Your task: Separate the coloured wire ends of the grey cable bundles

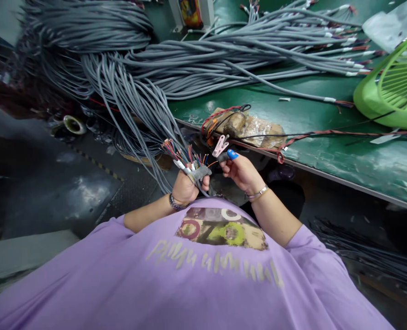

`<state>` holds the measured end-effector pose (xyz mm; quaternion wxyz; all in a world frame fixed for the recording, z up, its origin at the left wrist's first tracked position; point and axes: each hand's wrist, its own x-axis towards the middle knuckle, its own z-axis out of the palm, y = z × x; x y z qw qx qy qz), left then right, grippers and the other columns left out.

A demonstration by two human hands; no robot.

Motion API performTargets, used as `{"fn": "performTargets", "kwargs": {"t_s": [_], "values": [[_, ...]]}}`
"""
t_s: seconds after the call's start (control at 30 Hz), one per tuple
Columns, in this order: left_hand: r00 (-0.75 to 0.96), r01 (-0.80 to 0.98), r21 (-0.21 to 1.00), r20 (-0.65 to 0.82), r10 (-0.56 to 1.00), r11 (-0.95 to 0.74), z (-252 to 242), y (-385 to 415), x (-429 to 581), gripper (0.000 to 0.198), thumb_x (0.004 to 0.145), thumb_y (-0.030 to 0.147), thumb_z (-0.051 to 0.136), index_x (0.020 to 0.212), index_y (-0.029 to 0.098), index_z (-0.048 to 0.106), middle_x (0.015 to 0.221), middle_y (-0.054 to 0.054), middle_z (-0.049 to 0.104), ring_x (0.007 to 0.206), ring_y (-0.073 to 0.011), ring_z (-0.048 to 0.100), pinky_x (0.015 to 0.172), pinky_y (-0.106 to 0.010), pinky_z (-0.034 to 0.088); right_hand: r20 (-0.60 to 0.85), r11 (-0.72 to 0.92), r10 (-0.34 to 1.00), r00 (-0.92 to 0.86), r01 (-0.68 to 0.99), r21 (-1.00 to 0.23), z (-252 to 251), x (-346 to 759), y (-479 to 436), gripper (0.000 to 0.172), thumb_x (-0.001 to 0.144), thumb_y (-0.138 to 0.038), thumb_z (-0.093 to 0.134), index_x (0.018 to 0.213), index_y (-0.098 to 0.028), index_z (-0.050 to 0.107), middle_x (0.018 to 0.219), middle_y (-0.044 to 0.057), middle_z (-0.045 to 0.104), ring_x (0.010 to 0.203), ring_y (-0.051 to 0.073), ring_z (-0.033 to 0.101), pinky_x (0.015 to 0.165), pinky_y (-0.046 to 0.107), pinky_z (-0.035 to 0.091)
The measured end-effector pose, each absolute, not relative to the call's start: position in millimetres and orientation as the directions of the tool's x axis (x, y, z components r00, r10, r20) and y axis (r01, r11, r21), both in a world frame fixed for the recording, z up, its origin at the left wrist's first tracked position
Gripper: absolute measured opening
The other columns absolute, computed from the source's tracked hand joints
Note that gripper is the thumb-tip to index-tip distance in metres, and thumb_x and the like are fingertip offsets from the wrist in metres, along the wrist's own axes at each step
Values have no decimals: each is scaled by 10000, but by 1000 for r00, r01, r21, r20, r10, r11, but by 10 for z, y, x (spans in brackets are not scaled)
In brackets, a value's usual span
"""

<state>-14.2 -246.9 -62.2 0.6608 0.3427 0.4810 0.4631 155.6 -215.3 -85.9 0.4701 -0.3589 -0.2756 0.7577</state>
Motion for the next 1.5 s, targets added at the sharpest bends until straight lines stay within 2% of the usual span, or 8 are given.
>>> {"fn": "performTargets", "kwargs": {"t_s": [0.17,0.37,0.57,0.7,0.8,0.97,1.3,1.5], "values": [[159,-220,914,-311,937,341,-641,-2477,-120,494,597,568,847,699,156,593,510,25,614,377,-87,533,396,-206,461,-183,-323,908,-378,-350,-879,-791,1456,-2235,477,633,-568,870,790,-179,644,601,-31,588,535,102,516,518,242,389],[155,-186,918,-325,933,351,-693,-2484,-121,481,626,563,830,689,169,561,526,26,621,392,-85,537,419,-215,479,-169,-236,962,-213,-344,-909,-701,1311,-2336,365,675,-446,874,721,-197,611,566,-33,579,502,105,486,500,254,347],[134,-246,910,-308,942,333,-654,-2491,-158,465,608,559,821,719,163,605,519,33,609,391,-82,528,401,-207,453,-361,-300,932,-32,-629,-717,-793,1413,-2215,372,594,-293,877,631,-201,520,524,-88,432,471,46,326,454,182,326],[165,-290,897,-298,940,335,-630,-2478,-175,461,609,553,822,725,165,602,510,42,598,386,-77,513,387,-197,429,-426,-428,887,-176,-658,-620,-802,1501,-2089,403,688,-486,838,727,-211,547,640,-47,577,503,61,412,488,190,405],[189,-294,893,-297,936,342,-583,-2444,-137,469,603,559,822,739,164,607,522,38,606,395,-77,518,395,-198,434,-312,-416,909,-276,-557,-718,-779,1465,-2041,515,708,-685,767,761,-210,576,695,-16,611,518,81,434,478,222,393],[210,-286,885,-317,925,368,-518,-2365,-62,490,582,572,830,723,157,611,506,33,589,383,-74,504,388,-202,424,-120,-104,992,27,-335,-937,-818,1328,-2008,590,692,-783,703,695,-198,624,575,-22,530,491,88,376,479,257,316],[222,-265,876,-352,909,404,-547,-2337,-62,481,584,554,841,694,157,592,505,29,587,378,-74,512,394,-202,434,19,60,969,245,-163,-985,-897,1277,-1995,642,771,-849,535,639,-223,598,564,-9,520,549,132,436,540,281,371],[233,-275,878,-335,913,393,-560,-2322,-28,488,582,555,840,721,159,593,507,30,593,379,-79,519,384,-196,422,-218,-217,974,-56,-497,-840,-793,1259,-1946,690,668,-885,608,812,-212,655,692,15,639,623,154,571,591,289,491]]}}
